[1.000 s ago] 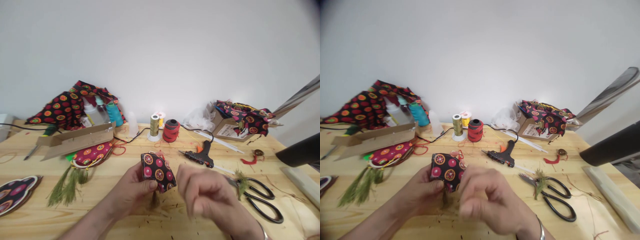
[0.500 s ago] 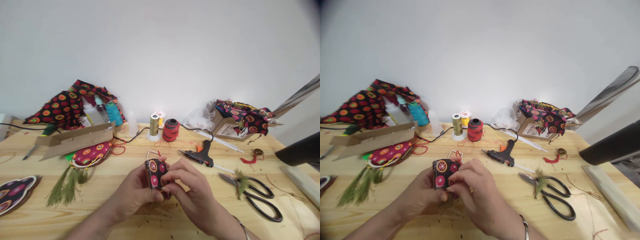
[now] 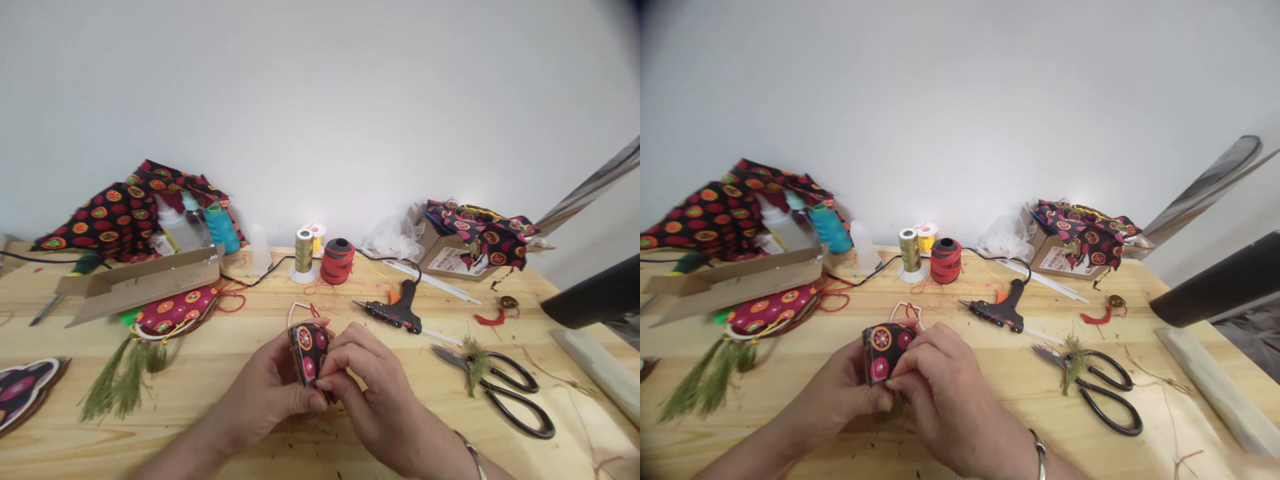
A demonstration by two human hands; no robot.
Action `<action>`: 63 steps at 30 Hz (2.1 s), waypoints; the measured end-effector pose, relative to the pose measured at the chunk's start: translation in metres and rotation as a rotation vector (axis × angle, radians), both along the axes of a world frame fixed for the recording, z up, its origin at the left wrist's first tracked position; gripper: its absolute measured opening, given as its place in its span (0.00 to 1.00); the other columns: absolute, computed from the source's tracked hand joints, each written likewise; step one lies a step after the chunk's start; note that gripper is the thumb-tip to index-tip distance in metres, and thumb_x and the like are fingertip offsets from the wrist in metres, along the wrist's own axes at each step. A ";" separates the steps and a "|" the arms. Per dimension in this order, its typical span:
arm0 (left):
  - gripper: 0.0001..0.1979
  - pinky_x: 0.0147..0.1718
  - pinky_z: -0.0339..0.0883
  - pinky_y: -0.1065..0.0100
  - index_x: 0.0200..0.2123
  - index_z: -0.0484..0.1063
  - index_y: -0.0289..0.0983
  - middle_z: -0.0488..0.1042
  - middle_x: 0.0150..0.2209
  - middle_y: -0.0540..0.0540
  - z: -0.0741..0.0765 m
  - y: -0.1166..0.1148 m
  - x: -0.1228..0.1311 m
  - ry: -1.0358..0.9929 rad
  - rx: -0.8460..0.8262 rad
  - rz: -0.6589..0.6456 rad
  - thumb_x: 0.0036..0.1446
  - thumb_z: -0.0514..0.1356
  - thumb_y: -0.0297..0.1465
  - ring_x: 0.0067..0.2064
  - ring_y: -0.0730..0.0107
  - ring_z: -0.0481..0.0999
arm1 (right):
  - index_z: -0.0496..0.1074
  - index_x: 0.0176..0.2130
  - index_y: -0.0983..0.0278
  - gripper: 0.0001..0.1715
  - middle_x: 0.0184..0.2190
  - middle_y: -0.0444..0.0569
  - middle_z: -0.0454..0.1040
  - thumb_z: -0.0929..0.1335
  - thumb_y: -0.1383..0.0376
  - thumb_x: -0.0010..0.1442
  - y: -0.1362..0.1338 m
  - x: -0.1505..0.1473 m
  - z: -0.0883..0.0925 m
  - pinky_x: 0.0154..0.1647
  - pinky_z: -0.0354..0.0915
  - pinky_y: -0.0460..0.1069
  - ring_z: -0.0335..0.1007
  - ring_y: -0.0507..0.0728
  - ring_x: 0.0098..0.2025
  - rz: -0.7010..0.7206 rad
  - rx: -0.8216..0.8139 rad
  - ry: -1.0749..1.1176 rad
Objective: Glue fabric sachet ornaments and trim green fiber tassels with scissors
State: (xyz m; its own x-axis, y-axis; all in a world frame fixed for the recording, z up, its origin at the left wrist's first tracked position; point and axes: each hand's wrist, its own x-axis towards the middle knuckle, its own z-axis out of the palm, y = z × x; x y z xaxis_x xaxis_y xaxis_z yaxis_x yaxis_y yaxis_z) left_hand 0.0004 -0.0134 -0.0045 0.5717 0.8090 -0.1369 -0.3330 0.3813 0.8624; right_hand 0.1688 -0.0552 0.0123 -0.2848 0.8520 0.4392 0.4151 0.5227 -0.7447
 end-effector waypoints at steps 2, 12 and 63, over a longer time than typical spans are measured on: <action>0.28 0.42 0.69 0.67 0.45 0.76 0.48 0.80 0.40 0.52 0.001 0.000 -0.001 -0.024 0.009 -0.028 0.36 0.74 0.28 0.42 0.65 0.76 | 0.67 0.34 0.63 0.08 0.34 0.46 0.70 0.64 0.75 0.60 -0.001 0.000 -0.001 0.42 0.62 0.48 0.64 0.52 0.40 0.005 -0.002 -0.009; 0.16 0.45 0.69 0.64 0.45 0.76 0.39 0.80 0.42 0.43 -0.014 0.003 -0.002 -0.137 0.004 0.094 0.51 0.67 0.33 0.46 0.58 0.77 | 0.67 0.33 0.65 0.08 0.31 0.48 0.71 0.63 0.76 0.61 -0.002 -0.001 0.008 0.37 0.62 0.48 0.63 0.53 0.35 -0.017 0.119 -0.128; 0.10 0.30 0.72 0.64 0.36 0.80 0.34 0.82 0.30 0.41 0.007 0.009 -0.003 0.118 -0.198 0.070 0.47 0.68 0.29 0.30 0.61 0.79 | 0.73 0.26 0.66 0.10 0.23 0.44 0.74 0.73 0.61 0.47 0.023 0.013 -0.011 0.28 0.60 0.47 0.66 0.51 0.25 -0.094 -0.841 0.373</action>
